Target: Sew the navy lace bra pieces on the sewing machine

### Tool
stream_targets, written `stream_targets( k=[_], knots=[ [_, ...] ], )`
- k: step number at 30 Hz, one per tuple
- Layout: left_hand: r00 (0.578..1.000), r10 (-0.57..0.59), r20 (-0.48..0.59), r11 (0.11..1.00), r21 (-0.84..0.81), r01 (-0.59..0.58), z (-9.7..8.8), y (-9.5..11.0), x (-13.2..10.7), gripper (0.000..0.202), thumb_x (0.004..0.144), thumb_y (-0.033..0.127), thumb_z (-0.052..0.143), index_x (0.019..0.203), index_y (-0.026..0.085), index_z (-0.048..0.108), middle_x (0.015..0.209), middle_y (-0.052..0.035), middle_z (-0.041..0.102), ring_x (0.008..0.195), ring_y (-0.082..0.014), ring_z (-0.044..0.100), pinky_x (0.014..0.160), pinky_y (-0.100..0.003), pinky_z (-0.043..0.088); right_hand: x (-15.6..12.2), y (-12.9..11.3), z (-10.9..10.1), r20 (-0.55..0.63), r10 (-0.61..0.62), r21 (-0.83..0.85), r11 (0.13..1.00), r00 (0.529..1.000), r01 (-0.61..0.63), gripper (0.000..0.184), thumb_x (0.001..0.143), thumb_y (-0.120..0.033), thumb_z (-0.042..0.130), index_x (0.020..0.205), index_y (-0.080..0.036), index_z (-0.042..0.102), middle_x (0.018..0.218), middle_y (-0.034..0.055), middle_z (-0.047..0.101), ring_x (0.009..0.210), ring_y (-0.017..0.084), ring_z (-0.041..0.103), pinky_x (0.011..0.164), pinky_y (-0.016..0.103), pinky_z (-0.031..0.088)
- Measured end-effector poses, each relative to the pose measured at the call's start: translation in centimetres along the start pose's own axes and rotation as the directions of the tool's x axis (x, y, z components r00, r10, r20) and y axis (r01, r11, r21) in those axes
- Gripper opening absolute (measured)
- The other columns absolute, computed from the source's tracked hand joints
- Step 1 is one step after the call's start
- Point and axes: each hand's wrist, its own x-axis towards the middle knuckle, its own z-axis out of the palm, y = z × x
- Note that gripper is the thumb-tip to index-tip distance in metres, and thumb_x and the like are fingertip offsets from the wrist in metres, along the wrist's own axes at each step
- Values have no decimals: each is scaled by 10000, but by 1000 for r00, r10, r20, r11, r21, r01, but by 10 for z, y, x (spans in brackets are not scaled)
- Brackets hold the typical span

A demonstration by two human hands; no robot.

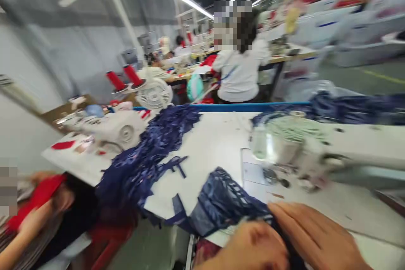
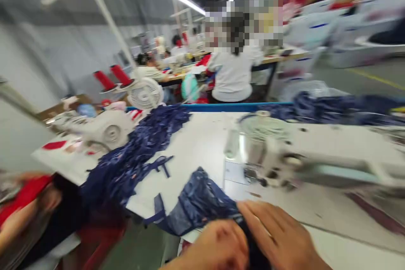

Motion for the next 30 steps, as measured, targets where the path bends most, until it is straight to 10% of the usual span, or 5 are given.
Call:
stream_targets(
  k=[11, 18, 22, 26, 30],
  knots=[
    [971, -74, -229, 936, -351, -11, 7, 13, 40, 527, 580, 502, 914, 740, 123, 586, 754, -25, 624, 649, -99, 537, 627, -235, 436, -2, 13, -14, 15, -76, -165, 983, 997, 77, 372, 939, -97, 434, 1267, -105, 607, 1084, 130, 726, 1028, 231, 671, 853, 379, 565],
    [914, -396, -89, 792, -538, 291, 5, 13, 48, 425, 732, 459, 827, 762, 122, 571, 657, 11, 549, 567, -87, 502, 558, -223, 393, -10, 19, -17, 21, -123, -159, 979, 992, 125, 351, 968, -99, 382, 1191, -93, 652, 1107, 122, 727, 1053, 229, 658, 882, 382, 547],
    [946, -187, -265, 848, -530, 19, 7, 10, 48, 448, 620, 356, 922, 712, 155, 532, 653, 10, 578, 628, -114, 554, 656, -260, 449, -2, 19, -15, 29, 10, -29, 1000, 1000, -9, 297, 954, -79, 475, 1207, -124, 625, 1089, 104, 718, 1026, 204, 648, 900, 350, 534],
    [838, 145, -527, 874, -329, -358, 5, 15, 46, 458, 606, 420, 936, 836, 153, 643, 846, -12, 658, 899, -160, 627, 882, -285, 465, -12, 41, -20, 66, 197, -187, 965, 978, -182, 401, 889, 21, 452, 1199, -157, 633, 1093, 103, 710, 999, 228, 652, 918, 391, 516],
    [862, 81, -500, 882, -368, -296, 1, 22, 43, 487, 591, 449, 941, 796, 139, 625, 740, 8, 618, 650, -82, 547, 607, -214, 416, -41, 78, -23, 226, 467, -492, 812, 855, -313, 492, 839, 12, 411, 1218, -169, 667, 1044, 126, 723, 858, 302, 671, 742, 453, 513]
  ],
)
